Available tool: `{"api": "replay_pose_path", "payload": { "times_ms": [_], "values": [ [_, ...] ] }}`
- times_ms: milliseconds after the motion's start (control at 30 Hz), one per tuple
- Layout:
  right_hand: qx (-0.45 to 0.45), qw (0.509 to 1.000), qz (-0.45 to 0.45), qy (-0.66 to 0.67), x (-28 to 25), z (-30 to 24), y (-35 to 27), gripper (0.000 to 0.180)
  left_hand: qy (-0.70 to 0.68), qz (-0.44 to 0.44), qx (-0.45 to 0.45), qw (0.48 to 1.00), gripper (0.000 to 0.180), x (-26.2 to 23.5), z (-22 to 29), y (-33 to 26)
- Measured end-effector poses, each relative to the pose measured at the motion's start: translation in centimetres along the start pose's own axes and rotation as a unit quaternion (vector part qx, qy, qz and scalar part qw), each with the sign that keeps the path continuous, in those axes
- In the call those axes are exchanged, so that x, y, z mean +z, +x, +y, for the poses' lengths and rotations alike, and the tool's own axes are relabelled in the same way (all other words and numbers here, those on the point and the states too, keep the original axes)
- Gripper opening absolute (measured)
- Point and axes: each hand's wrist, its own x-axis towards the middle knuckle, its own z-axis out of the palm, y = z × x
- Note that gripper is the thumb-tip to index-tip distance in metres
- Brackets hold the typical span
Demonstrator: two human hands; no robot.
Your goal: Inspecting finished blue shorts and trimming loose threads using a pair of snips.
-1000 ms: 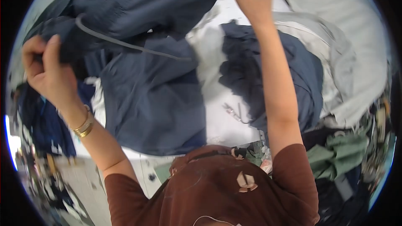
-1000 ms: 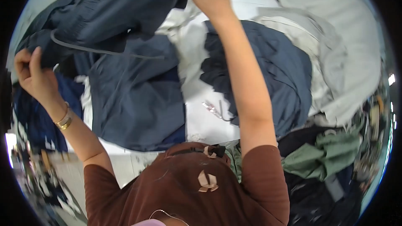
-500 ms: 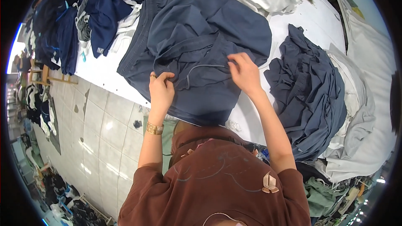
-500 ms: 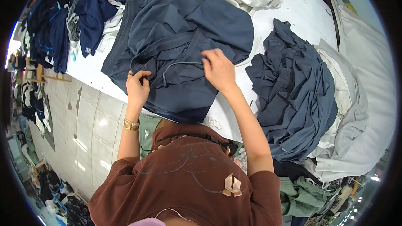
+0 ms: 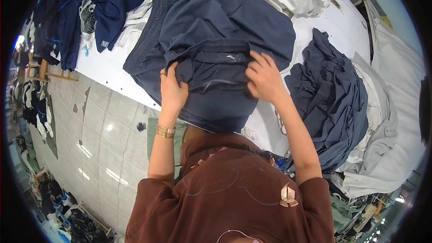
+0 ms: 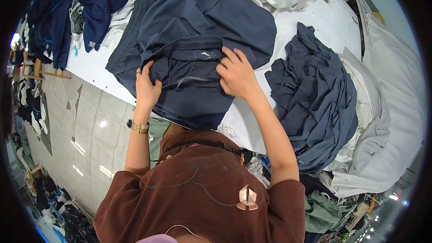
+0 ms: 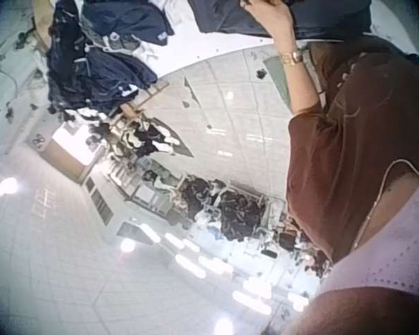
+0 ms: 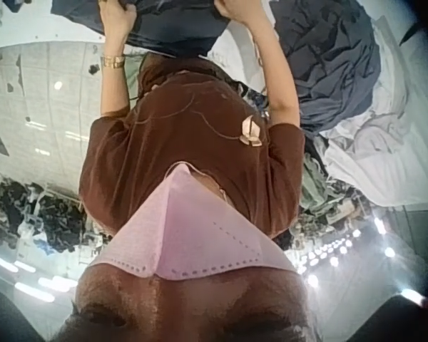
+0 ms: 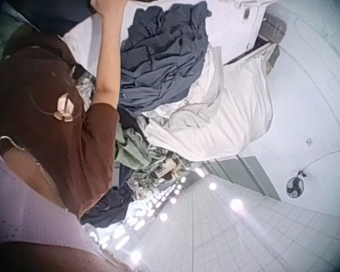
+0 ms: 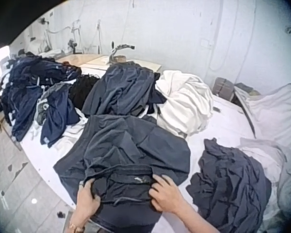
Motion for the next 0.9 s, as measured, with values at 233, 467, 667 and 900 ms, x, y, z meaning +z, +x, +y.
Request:
{"api": "replay_pose_path", "payload": {
  "times_ms": [233, 467, 667, 900],
  "values": [
    [0.028, 0.998, -0.057, 0.007, 0.4, -4.1, -5.5, 0.019, 0.049, -0.022, 0.028, 0.998, 0.069, 0.3, -0.2, -0.3],
    [0.116, 0.987, 0.050, 0.102, 3.5, -9.5, -0.9, 0.027, 0.092, -0.039, 0.061, 0.993, 0.075, 0.1, 0.5, -0.2],
    [0.093, 0.989, 0.082, 0.083, 6.9, -11.5, 0.7, 0.016, 0.064, -0.042, 0.049, 0.996, 0.081, 0.1, 0.8, 0.2],
    [0.097, 0.945, 0.166, 0.264, 3.7, -10.2, -0.1, 0.009, 0.035, -0.035, 0.073, 0.996, 0.086, 0.3, 0.5, 1.2]
  ]
}}
